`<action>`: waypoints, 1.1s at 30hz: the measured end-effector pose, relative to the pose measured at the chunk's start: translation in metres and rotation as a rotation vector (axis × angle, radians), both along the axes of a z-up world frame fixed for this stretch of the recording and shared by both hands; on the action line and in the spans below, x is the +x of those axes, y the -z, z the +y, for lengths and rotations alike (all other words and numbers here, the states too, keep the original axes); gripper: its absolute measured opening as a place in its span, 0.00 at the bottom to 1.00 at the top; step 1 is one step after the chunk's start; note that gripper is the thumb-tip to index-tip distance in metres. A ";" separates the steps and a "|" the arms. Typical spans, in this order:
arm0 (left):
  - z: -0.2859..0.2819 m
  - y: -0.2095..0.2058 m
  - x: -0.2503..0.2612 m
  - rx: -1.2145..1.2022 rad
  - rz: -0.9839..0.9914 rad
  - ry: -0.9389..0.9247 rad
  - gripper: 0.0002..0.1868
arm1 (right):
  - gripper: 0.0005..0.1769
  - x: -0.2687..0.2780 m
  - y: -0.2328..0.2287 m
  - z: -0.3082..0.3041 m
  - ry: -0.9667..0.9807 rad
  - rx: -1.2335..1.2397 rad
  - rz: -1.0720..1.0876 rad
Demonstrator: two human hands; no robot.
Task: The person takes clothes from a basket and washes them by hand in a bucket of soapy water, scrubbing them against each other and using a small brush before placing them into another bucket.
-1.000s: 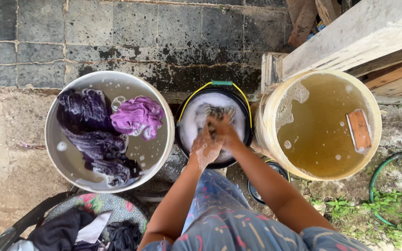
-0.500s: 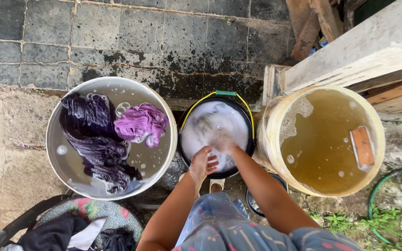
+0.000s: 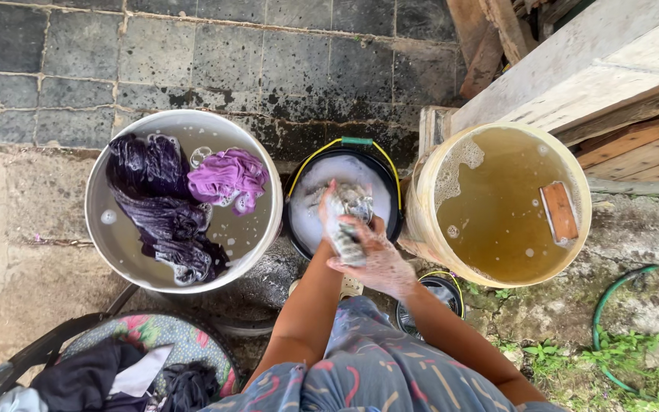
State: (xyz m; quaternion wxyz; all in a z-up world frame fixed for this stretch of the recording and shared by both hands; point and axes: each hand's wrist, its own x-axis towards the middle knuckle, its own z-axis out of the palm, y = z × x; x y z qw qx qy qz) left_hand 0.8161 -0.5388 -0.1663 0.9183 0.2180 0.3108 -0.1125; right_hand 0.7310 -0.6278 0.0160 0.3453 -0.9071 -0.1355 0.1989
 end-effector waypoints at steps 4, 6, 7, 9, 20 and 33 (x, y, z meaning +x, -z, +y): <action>0.005 0.010 0.007 0.096 -0.061 -0.071 0.54 | 0.30 0.021 0.049 0.010 0.205 -0.089 0.126; 0.012 0.011 0.009 0.122 -0.086 -0.099 0.55 | 0.29 0.060 0.085 0.005 0.367 0.072 0.290; 0.015 0.012 0.011 0.143 -0.106 -0.101 0.55 | 0.34 0.080 0.101 0.002 0.479 0.250 0.280; 0.016 0.019 0.005 0.258 -0.125 0.026 0.56 | 0.43 0.106 0.123 -0.010 0.697 0.601 0.257; 0.024 0.026 -0.023 0.678 -0.162 0.882 0.58 | 0.46 0.151 0.090 -0.019 0.145 0.334 0.640; 0.038 0.028 0.032 -0.082 -0.502 -0.188 0.33 | 0.65 0.078 -0.011 0.013 -0.040 0.163 -0.536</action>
